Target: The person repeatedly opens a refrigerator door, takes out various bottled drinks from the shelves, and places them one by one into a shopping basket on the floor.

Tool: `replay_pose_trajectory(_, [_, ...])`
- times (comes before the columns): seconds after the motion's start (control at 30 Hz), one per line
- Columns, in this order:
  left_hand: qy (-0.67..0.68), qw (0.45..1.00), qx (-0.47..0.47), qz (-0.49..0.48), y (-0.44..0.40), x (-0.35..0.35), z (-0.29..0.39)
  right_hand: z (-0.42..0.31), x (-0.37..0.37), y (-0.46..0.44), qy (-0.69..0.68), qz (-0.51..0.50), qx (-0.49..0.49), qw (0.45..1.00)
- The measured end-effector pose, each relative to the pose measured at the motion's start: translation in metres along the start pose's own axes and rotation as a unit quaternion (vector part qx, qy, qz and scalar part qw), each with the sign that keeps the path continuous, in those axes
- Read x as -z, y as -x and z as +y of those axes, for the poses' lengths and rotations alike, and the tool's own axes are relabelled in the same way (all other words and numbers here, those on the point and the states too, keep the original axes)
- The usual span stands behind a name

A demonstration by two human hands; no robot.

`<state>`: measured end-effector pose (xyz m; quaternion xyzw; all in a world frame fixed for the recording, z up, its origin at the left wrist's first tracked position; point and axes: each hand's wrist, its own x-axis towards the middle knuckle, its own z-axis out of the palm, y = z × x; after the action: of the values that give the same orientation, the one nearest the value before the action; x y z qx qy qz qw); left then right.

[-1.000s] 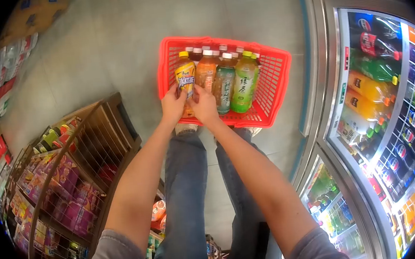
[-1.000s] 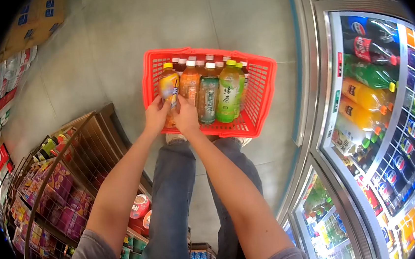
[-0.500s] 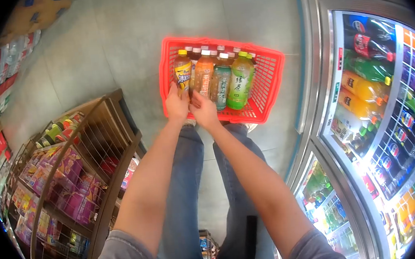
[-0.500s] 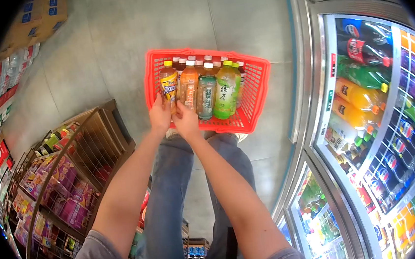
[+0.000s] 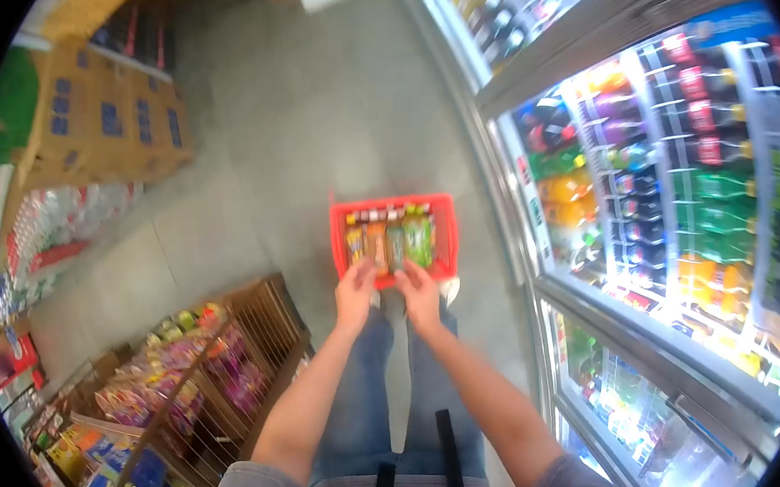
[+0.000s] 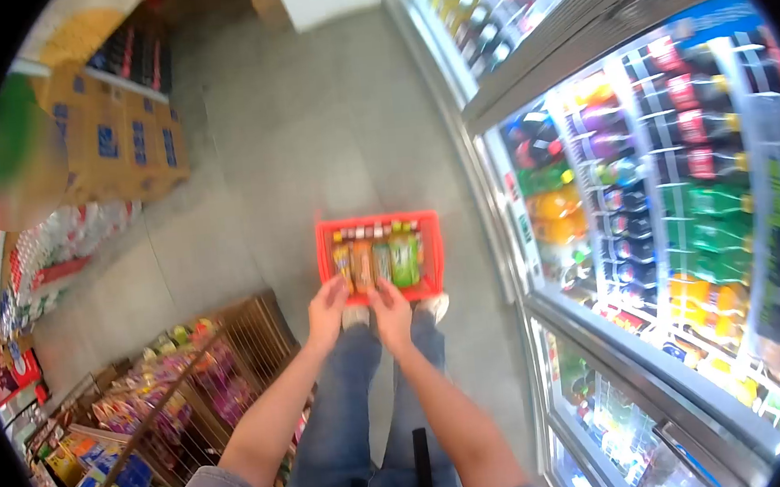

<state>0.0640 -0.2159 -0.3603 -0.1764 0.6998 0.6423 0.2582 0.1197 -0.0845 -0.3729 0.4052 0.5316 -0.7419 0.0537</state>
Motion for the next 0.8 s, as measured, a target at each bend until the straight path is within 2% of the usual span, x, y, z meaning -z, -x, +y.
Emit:
replay_pose_trajectory(0.07, [0.003, 0.999, -0.041, -0.027, 0.021, -0.004, 0.052, -0.054, 0.000, 0.034, -0.004, -0.030, 0.009, 0.999])
replay_pose_trajectory(0.17, [-0.017, 0.992, -0.094, -0.082, 0.058, -0.011, 0.130, -0.127, 0.006, 0.084, -0.017, -0.023, 0.103, 0.994])
replay_pose_trajectory(0.3, [-0.051, 0.974, -0.167, -0.148, 0.117, -0.042, 0.237, -0.215, 0.028, 0.145, -0.079, 0.025, 0.204, 0.975])
replay_pose_trajectory(0.37, [-0.030, 0.962, -0.196, -0.186, 0.139, -0.059, 0.271, -0.263, 0.052, 0.183, -0.043, 0.065, 0.225, 0.971])
replay_pose_trajectory(0.43, [-0.029, 0.948, -0.229, -0.220, 0.163, -0.087, 0.305, -0.292, 0.079, 0.214, -0.081, 0.092, 0.262, 0.957])
replay_pose_trajectory(0.47, [-0.014, 0.930, -0.278, -0.241, 0.177, -0.103, 0.323, -0.308, 0.095, 0.230, -0.083, 0.105, 0.292, 0.947])
replay_pose_trajectory(0.63, [0.009, 0.874, -0.349, -0.337, 0.265, -0.187, 0.404, -0.386, 0.171, 0.326, -0.091, 0.183, 0.404, 0.892])
replay_pose_trajectory(0.7, [0.020, 0.835, -0.399, -0.378, 0.295, -0.218, 0.421, -0.409, 0.199, 0.368, -0.100, 0.211, 0.442, 0.866])
replay_pose_trajectory(0.73, [0.066, 0.818, -0.390, -0.417, 0.318, -0.232, 0.430, -0.417, 0.214, 0.388, -0.102, 0.228, 0.443, 0.861])
replay_pose_trajectory(0.8, [0.024, 0.795, -0.426, -0.432, 0.357, -0.253, 0.450, -0.433, 0.241, 0.425, -0.099, 0.257, 0.493, 0.825])
